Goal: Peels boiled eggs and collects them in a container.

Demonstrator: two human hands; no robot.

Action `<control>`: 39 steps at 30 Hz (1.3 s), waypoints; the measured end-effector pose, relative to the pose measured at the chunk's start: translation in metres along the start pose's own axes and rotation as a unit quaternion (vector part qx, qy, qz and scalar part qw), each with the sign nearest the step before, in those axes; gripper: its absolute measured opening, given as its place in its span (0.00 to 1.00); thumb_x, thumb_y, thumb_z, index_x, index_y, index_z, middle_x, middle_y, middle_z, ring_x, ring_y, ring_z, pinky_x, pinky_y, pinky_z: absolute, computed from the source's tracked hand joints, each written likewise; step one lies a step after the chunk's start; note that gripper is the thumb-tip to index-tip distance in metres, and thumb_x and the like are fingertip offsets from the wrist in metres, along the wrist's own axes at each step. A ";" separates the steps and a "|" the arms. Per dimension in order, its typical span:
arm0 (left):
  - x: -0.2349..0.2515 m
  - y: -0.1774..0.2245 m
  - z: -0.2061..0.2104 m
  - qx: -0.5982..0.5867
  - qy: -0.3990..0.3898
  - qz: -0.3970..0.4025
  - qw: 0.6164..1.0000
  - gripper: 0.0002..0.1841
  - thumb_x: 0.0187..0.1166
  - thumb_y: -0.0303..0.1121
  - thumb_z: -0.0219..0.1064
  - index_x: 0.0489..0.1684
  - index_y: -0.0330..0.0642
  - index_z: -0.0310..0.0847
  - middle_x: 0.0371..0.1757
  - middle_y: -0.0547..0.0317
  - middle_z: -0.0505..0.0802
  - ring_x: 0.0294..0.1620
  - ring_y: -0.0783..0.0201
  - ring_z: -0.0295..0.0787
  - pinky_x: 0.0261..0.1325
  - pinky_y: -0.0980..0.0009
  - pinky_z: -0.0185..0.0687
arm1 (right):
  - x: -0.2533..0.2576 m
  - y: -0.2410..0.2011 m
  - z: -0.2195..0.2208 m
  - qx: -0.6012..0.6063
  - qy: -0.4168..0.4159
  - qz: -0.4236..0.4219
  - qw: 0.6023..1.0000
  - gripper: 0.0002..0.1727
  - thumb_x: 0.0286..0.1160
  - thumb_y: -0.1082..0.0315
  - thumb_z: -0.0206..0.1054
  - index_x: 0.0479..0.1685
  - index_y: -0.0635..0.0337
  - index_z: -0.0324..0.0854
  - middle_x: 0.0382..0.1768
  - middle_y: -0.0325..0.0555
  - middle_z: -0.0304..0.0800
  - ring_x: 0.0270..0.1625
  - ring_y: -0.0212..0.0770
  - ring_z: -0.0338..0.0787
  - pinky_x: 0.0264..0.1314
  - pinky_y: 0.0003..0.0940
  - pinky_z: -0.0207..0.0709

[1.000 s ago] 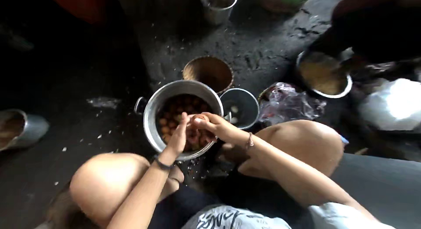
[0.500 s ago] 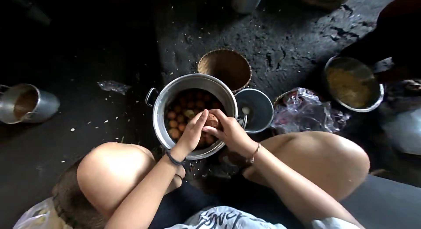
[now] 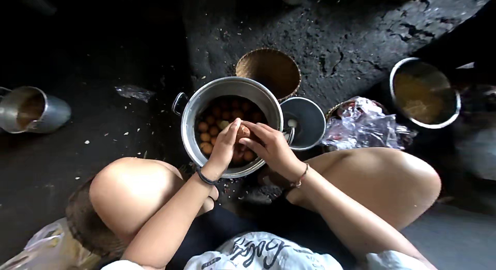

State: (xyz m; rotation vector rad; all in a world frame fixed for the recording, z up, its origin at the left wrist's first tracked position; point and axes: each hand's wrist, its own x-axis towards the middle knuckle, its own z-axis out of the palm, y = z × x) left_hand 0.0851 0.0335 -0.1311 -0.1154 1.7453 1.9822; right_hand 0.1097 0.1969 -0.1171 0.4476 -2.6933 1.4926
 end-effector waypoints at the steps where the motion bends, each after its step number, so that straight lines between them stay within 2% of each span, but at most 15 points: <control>1: 0.000 0.000 -0.001 -0.003 -0.003 -0.004 1.000 0.27 0.93 0.58 0.42 0.53 0.49 0.83 0.28 0.64 0.84 0.21 0.72 0.77 0.24 0.77 0.76 | 0.000 -0.001 0.001 0.000 0.004 0.001 1.000 0.24 0.83 0.58 0.68 0.72 0.62 0.82 0.47 0.50 0.90 0.41 0.37 0.90 0.45 0.32 0.88; 2: -0.001 0.001 -0.001 -0.003 -0.003 -0.007 1.000 0.27 0.91 0.60 0.43 0.54 0.49 0.83 0.29 0.64 0.85 0.22 0.72 0.78 0.25 0.77 0.77 | -0.001 -0.002 0.002 0.000 0.004 0.004 1.000 0.24 0.84 0.59 0.67 0.73 0.62 0.81 0.47 0.51 0.89 0.41 0.37 0.90 0.45 0.32 0.88; 5: -0.004 0.001 -0.003 -0.003 -0.002 0.016 1.000 0.23 0.89 0.60 0.51 0.58 0.54 0.82 0.34 0.66 0.87 0.25 0.74 0.81 0.26 0.78 0.79 | -0.001 -0.003 0.005 0.006 -0.005 0.011 1.000 0.26 0.87 0.60 0.63 0.80 0.63 0.75 0.54 0.52 0.88 0.51 0.38 0.91 0.56 0.33 0.87; 8: -0.005 -0.003 -0.003 0.001 0.001 0.054 0.999 0.22 0.90 0.59 0.49 0.53 0.57 0.83 0.32 0.66 0.85 0.24 0.74 0.78 0.24 0.79 0.75 | -0.002 -0.005 0.008 0.004 0.002 0.004 1.000 0.26 0.87 0.62 0.62 0.79 0.66 0.74 0.62 0.54 0.88 0.60 0.39 0.90 0.65 0.32 0.84; 12: -0.004 -0.007 -0.001 0.004 0.019 0.035 0.999 0.23 0.89 0.62 0.49 0.51 0.58 0.83 0.30 0.66 0.84 0.22 0.74 0.77 0.22 0.78 0.74 | -0.002 -0.005 0.010 0.005 -0.011 0.013 1.000 0.26 0.89 0.63 0.59 0.81 0.66 0.72 0.68 0.54 0.87 0.66 0.39 0.89 0.72 0.33 0.81; 15: -0.004 -0.007 -0.002 0.016 0.030 0.011 0.999 0.26 0.87 0.65 0.48 0.57 0.60 0.83 0.32 0.65 0.86 0.23 0.74 0.78 0.23 0.78 0.75 | -0.002 -0.006 0.011 0.010 -0.011 0.021 1.000 0.25 0.87 0.66 0.59 0.81 0.66 0.73 0.68 0.55 0.87 0.65 0.39 0.89 0.70 0.33 0.82; 17: -0.005 -0.006 -0.002 0.044 0.039 0.042 0.997 0.25 0.90 0.62 0.47 0.55 0.57 0.83 0.29 0.64 0.83 0.19 0.73 0.74 0.20 0.78 0.71 | -0.003 -0.006 0.009 0.064 -0.021 0.038 0.997 0.26 0.88 0.65 0.55 0.82 0.62 0.71 0.65 0.49 0.88 0.60 0.33 0.90 0.63 0.30 0.84; 19: -0.003 -0.007 -0.003 0.106 0.036 0.139 0.984 0.23 0.94 0.54 0.44 0.48 0.49 0.81 0.25 0.63 0.80 0.16 0.72 0.71 0.17 0.78 0.69 | -0.002 -0.007 0.008 0.155 -0.015 0.081 0.984 0.23 0.90 0.58 0.55 0.78 0.57 0.73 0.48 0.41 0.91 0.39 0.28 0.91 0.41 0.26 0.87; 20: -0.002 -0.009 -0.003 0.140 0.035 0.182 0.973 0.23 0.94 0.51 0.43 0.47 0.47 0.81 0.26 0.63 0.80 0.18 0.72 0.72 0.18 0.78 0.70 | -0.002 -0.009 0.008 0.189 -0.007 0.101 0.977 0.20 0.90 0.57 0.56 0.74 0.56 0.73 0.39 0.40 0.91 0.31 0.30 0.89 0.33 0.26 0.87; 21: -0.001 -0.011 -0.003 0.169 0.035 0.214 0.961 0.22 0.94 0.49 0.44 0.48 0.45 0.81 0.28 0.64 0.82 0.21 0.73 0.74 0.22 0.77 0.73 | -0.002 -0.011 0.007 0.201 0.000 0.115 0.973 0.18 0.90 0.58 0.58 0.69 0.57 0.73 0.34 0.40 0.89 0.26 0.30 0.88 0.29 0.26 0.86; 23: 0.001 -0.013 -0.002 0.201 0.040 0.246 0.947 0.21 0.94 0.45 0.44 0.49 0.42 0.81 0.30 0.63 0.84 0.25 0.73 0.78 0.27 0.76 0.77 | -0.002 -0.012 0.007 0.187 0.006 0.123 0.975 0.15 0.90 0.60 0.59 0.65 0.59 0.73 0.32 0.40 0.88 0.24 0.29 0.87 0.27 0.25 0.85; 25: 0.002 -0.014 -0.002 0.217 0.041 0.260 0.940 0.21 0.94 0.43 0.43 0.49 0.39 0.81 0.31 0.62 0.84 0.27 0.72 0.80 0.30 0.74 0.80 | -0.002 -0.011 0.006 0.162 -0.001 0.121 0.979 0.15 0.90 0.61 0.57 0.66 0.60 0.73 0.35 0.41 0.90 0.27 0.29 0.89 0.30 0.26 0.87; 30: 0.003 -0.017 -0.003 0.233 0.043 0.267 0.934 0.23 0.93 0.48 0.44 0.47 0.40 0.80 0.27 0.63 0.83 0.24 0.72 0.79 0.27 0.74 0.79 | -0.004 -0.012 0.006 0.153 -0.014 0.134 0.979 0.15 0.91 0.62 0.53 0.66 0.61 0.72 0.36 0.41 0.90 0.28 0.30 0.90 0.31 0.27 0.88; 34: 0.003 -0.017 -0.004 0.241 0.048 0.274 0.930 0.21 0.93 0.45 0.44 0.49 0.40 0.80 0.30 0.62 0.85 0.28 0.72 0.82 0.32 0.73 0.82 | -0.004 -0.013 0.005 0.151 -0.024 0.146 0.977 0.16 0.90 0.65 0.51 0.69 0.61 0.71 0.39 0.43 0.91 0.31 0.30 0.91 0.33 0.28 0.89; 39: 0.005 -0.017 -0.006 0.252 0.048 0.290 0.922 0.21 0.93 0.41 0.42 0.48 0.37 0.81 0.34 0.60 0.86 0.33 0.73 0.83 0.39 0.75 0.82 | -0.004 -0.010 0.005 0.103 -0.019 0.110 0.988 0.18 0.87 0.71 0.47 0.69 0.64 0.73 0.35 0.45 0.88 0.28 0.32 0.89 0.31 0.29 0.87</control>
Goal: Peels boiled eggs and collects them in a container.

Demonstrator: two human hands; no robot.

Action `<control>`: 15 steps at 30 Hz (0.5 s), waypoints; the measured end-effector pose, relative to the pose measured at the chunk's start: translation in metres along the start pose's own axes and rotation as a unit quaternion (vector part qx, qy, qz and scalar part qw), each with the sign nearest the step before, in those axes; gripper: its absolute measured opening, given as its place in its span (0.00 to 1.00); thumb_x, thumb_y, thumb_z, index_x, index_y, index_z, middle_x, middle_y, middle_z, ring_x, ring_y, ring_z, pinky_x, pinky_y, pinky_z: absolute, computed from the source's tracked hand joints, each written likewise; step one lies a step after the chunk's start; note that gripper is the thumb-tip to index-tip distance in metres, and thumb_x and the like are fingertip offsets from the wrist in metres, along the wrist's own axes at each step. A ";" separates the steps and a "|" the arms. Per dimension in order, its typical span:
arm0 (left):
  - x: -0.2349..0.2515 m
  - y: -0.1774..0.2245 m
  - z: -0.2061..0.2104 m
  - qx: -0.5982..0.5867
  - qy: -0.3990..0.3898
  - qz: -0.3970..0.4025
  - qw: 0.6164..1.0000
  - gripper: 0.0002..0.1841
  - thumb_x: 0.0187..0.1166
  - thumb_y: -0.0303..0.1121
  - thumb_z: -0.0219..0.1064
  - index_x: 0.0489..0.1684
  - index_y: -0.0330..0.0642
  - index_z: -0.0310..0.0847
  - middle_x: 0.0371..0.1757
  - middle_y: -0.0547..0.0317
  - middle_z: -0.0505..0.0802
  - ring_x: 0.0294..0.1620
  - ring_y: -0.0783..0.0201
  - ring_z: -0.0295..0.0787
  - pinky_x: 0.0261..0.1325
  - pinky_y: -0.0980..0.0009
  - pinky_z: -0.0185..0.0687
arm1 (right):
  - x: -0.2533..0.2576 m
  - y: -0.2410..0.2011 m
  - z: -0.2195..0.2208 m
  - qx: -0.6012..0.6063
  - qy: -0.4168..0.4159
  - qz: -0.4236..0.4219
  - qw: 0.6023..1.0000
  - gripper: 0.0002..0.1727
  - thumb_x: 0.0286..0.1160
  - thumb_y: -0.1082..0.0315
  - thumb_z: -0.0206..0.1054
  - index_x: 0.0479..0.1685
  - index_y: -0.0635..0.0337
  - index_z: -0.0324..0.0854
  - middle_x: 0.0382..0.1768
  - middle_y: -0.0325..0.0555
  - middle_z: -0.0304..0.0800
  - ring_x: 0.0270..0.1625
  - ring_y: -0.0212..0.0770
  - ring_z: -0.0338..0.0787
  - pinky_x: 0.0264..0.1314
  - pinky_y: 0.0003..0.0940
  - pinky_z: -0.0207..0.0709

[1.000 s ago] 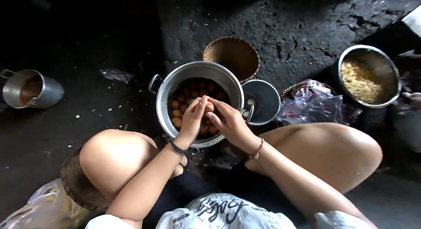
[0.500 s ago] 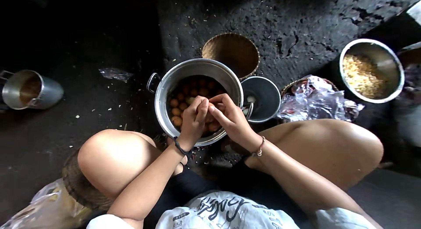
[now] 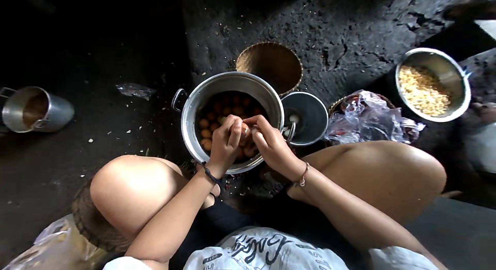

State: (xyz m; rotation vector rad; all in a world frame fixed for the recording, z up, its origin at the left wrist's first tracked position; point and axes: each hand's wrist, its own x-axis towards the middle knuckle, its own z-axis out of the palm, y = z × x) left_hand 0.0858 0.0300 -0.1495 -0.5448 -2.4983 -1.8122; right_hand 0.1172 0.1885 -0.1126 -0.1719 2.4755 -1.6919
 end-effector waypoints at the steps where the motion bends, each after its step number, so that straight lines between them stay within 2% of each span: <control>1: 0.001 -0.001 -0.001 -0.001 -0.003 0.003 1.000 0.21 0.93 0.40 0.42 0.48 0.37 0.81 0.35 0.60 0.86 0.33 0.73 0.83 0.39 0.75 0.82 | 0.001 0.000 -0.001 -0.005 0.001 -0.001 1.000 0.18 0.87 0.72 0.47 0.69 0.64 0.73 0.36 0.46 0.88 0.28 0.33 0.89 0.32 0.30 0.87; 3: 0.003 -0.002 -0.003 -0.014 -0.014 -0.005 1.000 0.21 0.93 0.40 0.42 0.51 0.36 0.81 0.35 0.59 0.86 0.33 0.72 0.83 0.39 0.74 0.82 | 0.002 0.001 -0.002 0.009 -0.002 0.005 1.000 0.18 0.88 0.71 0.46 0.69 0.62 0.73 0.38 0.46 0.89 0.30 0.34 0.90 0.33 0.31 0.88; 5: 0.003 -0.003 -0.003 -0.029 -0.021 -0.028 0.999 0.21 0.93 0.44 0.42 0.54 0.39 0.78 0.34 0.60 0.85 0.32 0.70 0.83 0.36 0.72 0.82 | 0.003 0.004 -0.005 0.049 -0.012 0.018 0.999 0.19 0.90 0.66 0.45 0.70 0.59 0.74 0.42 0.46 0.90 0.33 0.35 0.93 0.34 0.33 0.91; 7: 0.005 -0.006 -0.003 -0.046 -0.024 -0.022 0.998 0.22 0.93 0.48 0.42 0.53 0.40 0.77 0.32 0.61 0.84 0.31 0.70 0.82 0.35 0.71 0.82 | 0.006 0.003 -0.009 0.072 -0.026 0.029 0.997 0.18 0.93 0.58 0.51 0.70 0.55 0.76 0.43 0.43 0.92 0.36 0.35 0.93 0.38 0.33 0.91; 10: 0.007 -0.007 -0.007 -0.041 -0.036 -0.016 0.998 0.21 0.92 0.44 0.43 0.46 0.40 0.80 0.29 0.62 0.83 0.29 0.70 0.81 0.34 0.71 0.81 | 0.009 0.003 -0.011 0.021 -0.034 0.003 0.999 0.17 0.91 0.57 0.57 0.65 0.59 0.77 0.42 0.43 0.92 0.37 0.32 0.93 0.41 0.31 0.90; 12: 0.007 -0.008 -0.009 -0.041 -0.049 -0.025 0.998 0.20 0.92 0.42 0.44 0.41 0.41 0.81 0.29 0.63 0.82 0.29 0.71 0.80 0.35 0.71 0.80 | 0.008 0.002 -0.012 -0.042 -0.043 -0.007 0.998 0.17 0.92 0.58 0.53 0.63 0.61 0.77 0.41 0.45 0.90 0.39 0.32 0.90 0.45 0.32 0.86; 15: 0.008 -0.008 -0.011 -0.058 -0.063 -0.032 0.996 0.22 0.92 0.42 0.46 0.42 0.36 0.83 0.32 0.64 0.85 0.34 0.74 0.82 0.43 0.72 0.82 | 0.009 0.002 -0.014 -0.048 -0.060 0.005 0.997 0.20 0.92 0.61 0.50 0.66 0.65 0.78 0.47 0.51 0.91 0.44 0.35 0.92 0.51 0.34 0.87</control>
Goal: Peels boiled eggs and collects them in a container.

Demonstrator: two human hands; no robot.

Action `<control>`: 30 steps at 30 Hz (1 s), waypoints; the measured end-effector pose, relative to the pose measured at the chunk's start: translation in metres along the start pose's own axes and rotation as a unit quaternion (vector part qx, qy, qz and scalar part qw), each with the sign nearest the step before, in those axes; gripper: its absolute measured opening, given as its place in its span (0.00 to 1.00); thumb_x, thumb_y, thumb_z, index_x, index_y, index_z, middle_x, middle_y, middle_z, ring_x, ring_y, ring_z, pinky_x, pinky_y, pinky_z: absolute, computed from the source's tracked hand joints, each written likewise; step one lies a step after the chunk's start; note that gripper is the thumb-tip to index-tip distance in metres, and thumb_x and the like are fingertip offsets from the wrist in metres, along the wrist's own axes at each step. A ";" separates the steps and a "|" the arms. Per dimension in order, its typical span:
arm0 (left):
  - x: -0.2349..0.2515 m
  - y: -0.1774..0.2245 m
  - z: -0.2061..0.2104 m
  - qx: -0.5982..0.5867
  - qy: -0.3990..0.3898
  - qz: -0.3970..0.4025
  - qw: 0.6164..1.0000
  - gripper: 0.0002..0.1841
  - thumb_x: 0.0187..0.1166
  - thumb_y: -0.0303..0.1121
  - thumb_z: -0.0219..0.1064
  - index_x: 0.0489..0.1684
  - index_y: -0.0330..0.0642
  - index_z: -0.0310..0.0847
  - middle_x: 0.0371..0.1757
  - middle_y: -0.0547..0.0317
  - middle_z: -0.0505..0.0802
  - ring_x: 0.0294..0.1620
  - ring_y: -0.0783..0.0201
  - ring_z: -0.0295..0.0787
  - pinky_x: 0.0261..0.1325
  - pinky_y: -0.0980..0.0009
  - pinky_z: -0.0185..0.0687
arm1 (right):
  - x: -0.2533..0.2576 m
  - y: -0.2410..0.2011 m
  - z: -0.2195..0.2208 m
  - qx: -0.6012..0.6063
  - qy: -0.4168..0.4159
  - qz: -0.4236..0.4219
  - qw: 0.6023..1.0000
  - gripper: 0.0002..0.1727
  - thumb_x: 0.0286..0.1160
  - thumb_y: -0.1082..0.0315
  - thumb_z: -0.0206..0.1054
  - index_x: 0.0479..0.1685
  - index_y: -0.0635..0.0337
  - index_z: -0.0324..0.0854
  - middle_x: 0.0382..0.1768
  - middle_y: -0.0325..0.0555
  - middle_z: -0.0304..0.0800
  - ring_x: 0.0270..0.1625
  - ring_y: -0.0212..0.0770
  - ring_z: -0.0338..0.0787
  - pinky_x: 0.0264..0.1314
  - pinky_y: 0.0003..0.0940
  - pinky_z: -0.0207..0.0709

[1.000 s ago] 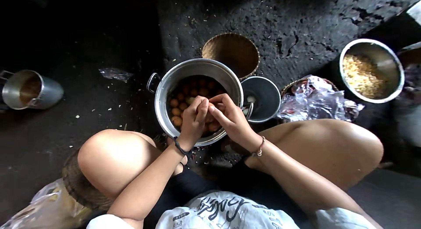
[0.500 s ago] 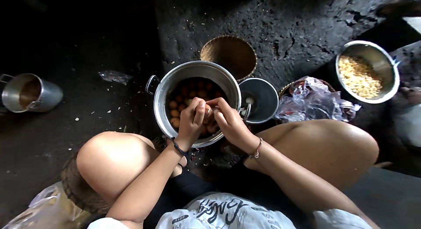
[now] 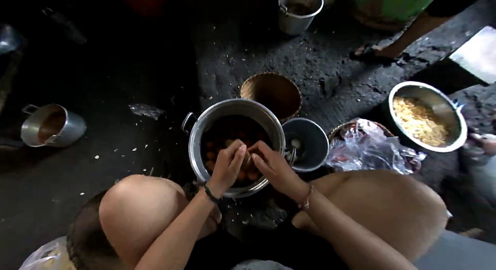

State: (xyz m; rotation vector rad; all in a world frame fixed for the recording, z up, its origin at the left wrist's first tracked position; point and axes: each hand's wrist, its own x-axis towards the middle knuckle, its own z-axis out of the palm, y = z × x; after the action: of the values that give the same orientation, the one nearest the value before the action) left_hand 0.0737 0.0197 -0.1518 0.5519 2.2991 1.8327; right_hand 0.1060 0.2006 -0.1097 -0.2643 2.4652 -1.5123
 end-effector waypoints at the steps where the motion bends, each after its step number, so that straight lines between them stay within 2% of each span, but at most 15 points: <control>1: 0.001 0.001 -0.001 -0.005 -0.002 0.001 1.000 0.22 0.92 0.41 0.46 0.43 0.35 0.84 0.32 0.63 0.86 0.34 0.75 0.82 0.44 0.73 0.83 | 0.000 0.000 0.000 0.017 -0.005 0.009 1.000 0.20 0.92 0.61 0.50 0.66 0.66 0.77 0.48 0.51 0.90 0.44 0.35 0.92 0.49 0.33 0.88; 3: 0.001 0.002 -0.002 -0.008 0.001 0.001 1.000 0.21 0.92 0.41 0.47 0.43 0.35 0.83 0.32 0.64 0.85 0.33 0.76 0.82 0.42 0.74 0.82 | 0.001 -0.003 0.000 0.071 -0.015 0.041 0.997 0.19 0.92 0.62 0.51 0.68 0.65 0.75 0.52 0.49 0.90 0.43 0.34 0.94 0.47 0.33 0.91; 5: 0.001 0.004 -0.003 0.004 0.005 0.011 1.000 0.21 0.92 0.43 0.48 0.43 0.36 0.83 0.30 0.65 0.85 0.31 0.76 0.81 0.39 0.74 0.82 | 0.002 -0.006 0.000 0.094 -0.011 0.054 0.994 0.18 0.91 0.64 0.52 0.68 0.65 0.75 0.51 0.49 0.90 0.41 0.35 0.95 0.45 0.35 0.93; 8: 0.000 0.007 -0.005 0.048 -0.002 0.016 0.999 0.23 0.91 0.45 0.48 0.44 0.36 0.84 0.29 0.63 0.86 0.30 0.74 0.82 0.38 0.72 0.82 | 0.003 -0.009 0.002 0.063 0.001 0.045 0.997 0.17 0.87 0.66 0.54 0.65 0.65 0.76 0.45 0.49 0.90 0.38 0.35 0.92 0.44 0.34 0.89; 12: 0.000 0.009 -0.009 0.107 -0.020 0.019 0.994 0.23 0.90 0.44 0.49 0.45 0.36 0.85 0.31 0.57 0.88 0.32 0.67 0.85 0.40 0.66 0.83 | 0.003 -0.009 0.007 0.048 0.000 0.043 0.998 0.15 0.84 0.69 0.55 0.63 0.66 0.75 0.40 0.50 0.90 0.35 0.36 0.92 0.43 0.35 0.90; 18: -0.002 0.004 -0.008 0.109 -0.028 0.032 0.993 0.21 0.90 0.43 0.49 0.47 0.35 0.84 0.30 0.55 0.87 0.31 0.64 0.85 0.40 0.63 0.83 | 0.003 -0.006 0.015 0.058 0.027 0.050 0.997 0.13 0.81 0.74 0.58 0.60 0.68 0.76 0.39 0.48 0.91 0.34 0.35 0.94 0.41 0.34 0.91; 20: -0.004 0.005 -0.008 0.094 -0.026 0.025 0.995 0.22 0.90 0.42 0.48 0.49 0.34 0.84 0.33 0.54 0.89 0.35 0.63 0.87 0.44 0.62 0.84 | 0.003 -0.002 0.017 0.099 0.039 0.069 0.992 0.12 0.82 0.75 0.55 0.57 0.69 0.77 0.40 0.49 0.91 0.33 0.37 0.94 0.40 0.35 0.92; 22: -0.004 0.007 -0.008 0.079 -0.009 0.020 0.997 0.21 0.90 0.42 0.48 0.51 0.35 0.84 0.35 0.54 0.89 0.37 0.63 0.87 0.45 0.62 0.84 | 0.004 0.001 0.017 0.215 0.033 0.092 0.972 0.15 0.85 0.72 0.45 0.55 0.68 0.76 0.38 0.50 0.93 0.35 0.42 0.96 0.40 0.39 0.94; 23: -0.003 0.007 -0.008 0.067 0.000 0.020 0.998 0.21 0.90 0.42 0.48 0.53 0.35 0.83 0.36 0.54 0.89 0.39 0.64 0.87 0.47 0.63 0.84 | 0.005 0.001 0.016 0.278 0.028 0.100 0.955 0.17 0.88 0.67 0.43 0.56 0.68 0.75 0.39 0.52 0.93 0.37 0.45 0.96 0.43 0.42 0.94; 25: 0.001 0.007 -0.007 0.042 0.015 0.037 0.998 0.20 0.91 0.40 0.48 0.55 0.33 0.82 0.41 0.53 0.90 0.43 0.65 0.88 0.51 0.63 0.85 | 0.003 0.000 0.012 0.327 0.021 0.097 0.940 0.19 0.92 0.59 0.49 0.63 0.66 0.74 0.45 0.54 0.92 0.43 0.48 0.96 0.50 0.45 0.93; 27: 0.001 0.009 -0.003 0.011 0.022 0.066 0.998 0.18 0.90 0.37 0.52 0.56 0.30 0.82 0.46 0.50 0.91 0.48 0.64 0.89 0.57 0.64 0.86 | -0.005 0.001 0.012 0.292 0.034 0.078 0.953 0.21 0.88 0.59 0.60 0.70 0.64 0.72 0.49 0.53 0.92 0.44 0.48 0.96 0.49 0.46 0.94; 28: -0.003 0.013 -0.003 -0.001 0.027 0.065 0.997 0.16 0.89 0.35 0.54 0.55 0.30 0.82 0.46 0.49 0.92 0.47 0.64 0.90 0.57 0.64 0.87 | -0.009 0.001 0.015 0.264 0.039 0.066 0.961 0.22 0.87 0.59 0.62 0.71 0.63 0.71 0.50 0.52 0.92 0.44 0.48 0.96 0.47 0.45 0.94; 30: -0.011 0.023 -0.006 -0.009 0.034 0.024 0.999 0.14 0.86 0.32 0.59 0.55 0.27 0.81 0.46 0.45 0.92 0.47 0.60 0.91 0.56 0.61 0.87 | -0.012 -0.002 0.022 0.219 0.034 0.033 0.975 0.21 0.87 0.62 0.59 0.72 0.65 0.69 0.48 0.46 0.92 0.41 0.39 0.95 0.44 0.41 0.94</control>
State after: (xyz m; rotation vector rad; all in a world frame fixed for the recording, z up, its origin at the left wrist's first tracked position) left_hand 0.0865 0.0140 -0.1290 0.5544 2.3293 1.9201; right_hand 0.1239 0.1845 -0.1159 -0.0500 2.0846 -2.0055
